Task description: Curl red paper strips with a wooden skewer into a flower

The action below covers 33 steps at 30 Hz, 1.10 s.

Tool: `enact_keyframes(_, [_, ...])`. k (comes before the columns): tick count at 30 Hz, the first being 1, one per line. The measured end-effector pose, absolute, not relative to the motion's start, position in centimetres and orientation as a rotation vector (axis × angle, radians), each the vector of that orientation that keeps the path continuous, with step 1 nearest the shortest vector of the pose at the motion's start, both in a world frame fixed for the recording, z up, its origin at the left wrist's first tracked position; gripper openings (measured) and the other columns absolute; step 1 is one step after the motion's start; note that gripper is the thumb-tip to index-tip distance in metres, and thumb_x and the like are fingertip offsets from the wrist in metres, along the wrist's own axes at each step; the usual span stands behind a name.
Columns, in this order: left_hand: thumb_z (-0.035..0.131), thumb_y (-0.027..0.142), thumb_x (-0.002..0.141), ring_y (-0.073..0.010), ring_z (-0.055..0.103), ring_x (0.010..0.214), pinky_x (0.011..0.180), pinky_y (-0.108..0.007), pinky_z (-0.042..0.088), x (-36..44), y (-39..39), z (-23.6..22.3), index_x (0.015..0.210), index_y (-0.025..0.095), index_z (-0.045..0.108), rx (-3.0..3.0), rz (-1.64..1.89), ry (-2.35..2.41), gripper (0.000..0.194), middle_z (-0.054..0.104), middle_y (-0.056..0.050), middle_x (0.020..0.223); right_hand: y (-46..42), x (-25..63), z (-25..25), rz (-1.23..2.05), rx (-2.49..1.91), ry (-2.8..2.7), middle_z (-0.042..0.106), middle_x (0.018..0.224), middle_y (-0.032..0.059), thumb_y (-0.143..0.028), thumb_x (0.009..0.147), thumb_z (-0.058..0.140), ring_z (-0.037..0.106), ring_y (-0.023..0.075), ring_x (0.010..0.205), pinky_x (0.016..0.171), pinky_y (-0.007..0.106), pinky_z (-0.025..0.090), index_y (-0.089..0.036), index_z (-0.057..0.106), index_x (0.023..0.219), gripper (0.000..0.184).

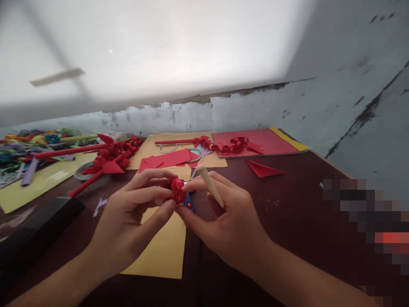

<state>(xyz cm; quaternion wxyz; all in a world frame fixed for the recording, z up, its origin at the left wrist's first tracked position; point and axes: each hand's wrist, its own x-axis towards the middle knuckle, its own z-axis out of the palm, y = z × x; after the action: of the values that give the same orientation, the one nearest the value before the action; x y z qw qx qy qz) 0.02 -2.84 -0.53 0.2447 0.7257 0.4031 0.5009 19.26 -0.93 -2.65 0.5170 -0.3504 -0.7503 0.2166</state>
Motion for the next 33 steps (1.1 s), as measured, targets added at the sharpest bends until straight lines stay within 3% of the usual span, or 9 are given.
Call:
enact_keyframes(6, [0.069, 0.011, 0.091, -0.0177, 0.073, 0.110, 0.091, -0.024, 0.062, 0.17, -2.93, -0.43, 0.087, 0.023, 0.084, 1.991, 1.360, 1.093, 0.020, 0.071, -0.006, 0.116, -1.10, 19.22, -2.36, 0.393, -0.828, -1.817, 0.074, 0.097, -0.0007, -0.021, 0.086, 0.081, 0.070, 0.0135, 0.081, 0.061, 0.024, 0.054, -0.027, 0.074, 0.100, 0.017])
enact_keyframes(12, [0.071, 0.012, 0.088, -0.0194, 0.075, 0.107, 0.087, -0.023, 0.063, 0.26, -3.05, -0.09, 0.083, 0.018, 0.082, 1.979, 1.361, 1.089, 0.014, 0.071, -0.009, 0.115, -1.23, 19.32, -2.23, 0.290, -0.812, -1.848, 0.075, 0.098, 0.0002, -0.016, 0.084, 0.081, 0.073, 0.0148, 0.085, 0.075, 0.026, 0.058, -0.026, 0.073, 0.101, 0.021])
enact_keyframes(17, [0.070, 0.011, 0.088, -0.0185, 0.076, 0.104, 0.084, -0.021, 0.063, 0.28, -3.10, -0.01, 0.081, 0.016, 0.081, 1.990, 1.362, 1.114, 0.014, 0.071, -0.009, 0.113, -1.06, 19.35, -2.31, 0.297, -0.815, -1.858, 0.075, 0.100, 0.0007, -0.019, 0.084, 0.081, 0.074, 0.0171, 0.086, 0.075, 0.029, 0.059, -0.028, 0.072, 0.104, 0.023])
enact_keyframes(27, [0.069, 0.008, 0.086, -0.0179, 0.077, 0.099, 0.073, -0.018, 0.063, 0.55, -2.90, -0.13, 0.078, 0.016, 0.080, 1.986, 1.385, 1.157, 0.016, 0.072, -0.008, 0.110, -1.36, 19.27, -2.24, 0.257, -0.813, -1.851, 0.075, 0.098, -0.0010, -0.018, 0.084, 0.080, 0.073, 0.0135, 0.083, 0.074, 0.025, 0.058, -0.026, 0.070, 0.102, 0.022])
enact_keyframes(33, [0.067, 0.012, 0.090, -0.0201, 0.073, 0.112, 0.080, -0.021, 0.062, 0.15, -3.03, -0.09, 0.084, 0.021, 0.082, 1.981, 1.350, 1.137, 0.018, 0.072, -0.007, 0.111, -1.27, 19.29, -2.26, 0.316, -0.845, -1.851, 0.075, 0.098, -0.0014, -0.014, 0.082, 0.078, 0.070, 0.0131, 0.081, 0.071, 0.024, 0.058, -0.026, 0.071, 0.103, 0.026])
